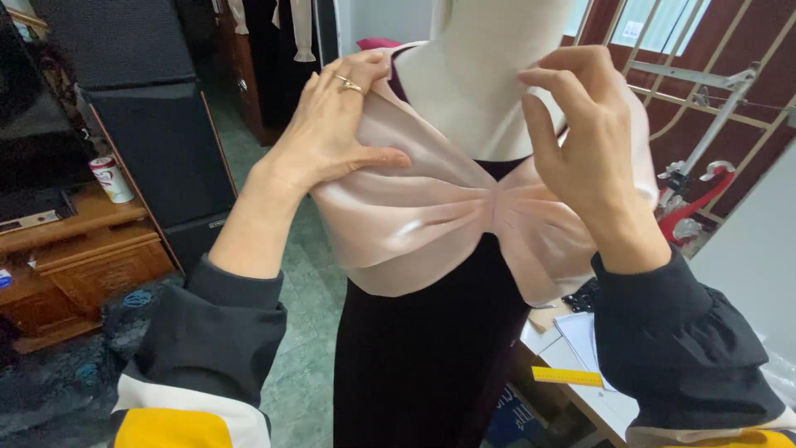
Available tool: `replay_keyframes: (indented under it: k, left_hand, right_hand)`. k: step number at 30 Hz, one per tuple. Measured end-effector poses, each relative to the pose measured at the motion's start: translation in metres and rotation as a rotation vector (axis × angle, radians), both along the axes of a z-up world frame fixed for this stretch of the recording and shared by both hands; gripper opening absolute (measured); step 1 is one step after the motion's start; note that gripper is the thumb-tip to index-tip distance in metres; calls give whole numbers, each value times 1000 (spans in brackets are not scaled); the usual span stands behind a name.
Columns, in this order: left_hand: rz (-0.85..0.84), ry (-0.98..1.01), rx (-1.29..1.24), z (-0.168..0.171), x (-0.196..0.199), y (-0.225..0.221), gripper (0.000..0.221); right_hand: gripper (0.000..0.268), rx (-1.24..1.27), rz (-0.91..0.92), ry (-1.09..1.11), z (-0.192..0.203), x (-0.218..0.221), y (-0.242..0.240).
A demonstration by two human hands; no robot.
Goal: A person is draping and adjusting a pink satin fabric over a dark dress on a mannequin to create a decorative bow-like collar.
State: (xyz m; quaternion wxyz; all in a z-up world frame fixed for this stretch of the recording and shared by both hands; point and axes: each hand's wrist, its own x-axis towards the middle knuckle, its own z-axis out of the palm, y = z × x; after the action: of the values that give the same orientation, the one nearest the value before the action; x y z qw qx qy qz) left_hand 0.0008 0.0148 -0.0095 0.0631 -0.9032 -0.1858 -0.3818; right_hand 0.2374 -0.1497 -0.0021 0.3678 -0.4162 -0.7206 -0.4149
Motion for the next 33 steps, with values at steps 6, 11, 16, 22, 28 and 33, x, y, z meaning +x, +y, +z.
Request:
replay_keyframes:
  k: [6, 11, 16, 22, 28, 33]
  left_hand:
    - [-169, -28, 134, -4, -6, 22, 96]
    - [-216, -3, 161, -4, -11, 37, 99]
    - [-225, -33, 269, -10, -7, 54, 103]
    - [-530, -91, 34, -15, -27, 68, 87]
    - [-631, -746, -809, -89, -65, 75, 63]
    - [-262, -759, -1677, -227, -28, 119, 32]
  right_hand:
    - [18, -85, 213, -1, 12, -59, 24]
    - [24, -249, 201, -56, 19, -95, 57]
    - [28, -264, 100, -79, 19, -104, 81]
    - [21, -211, -8, -94, 17, -109, 91]
    - [15, -179, -151, -96, 14, -107, 98]
    - [13, -203, -186, -24, 12, -107, 97]
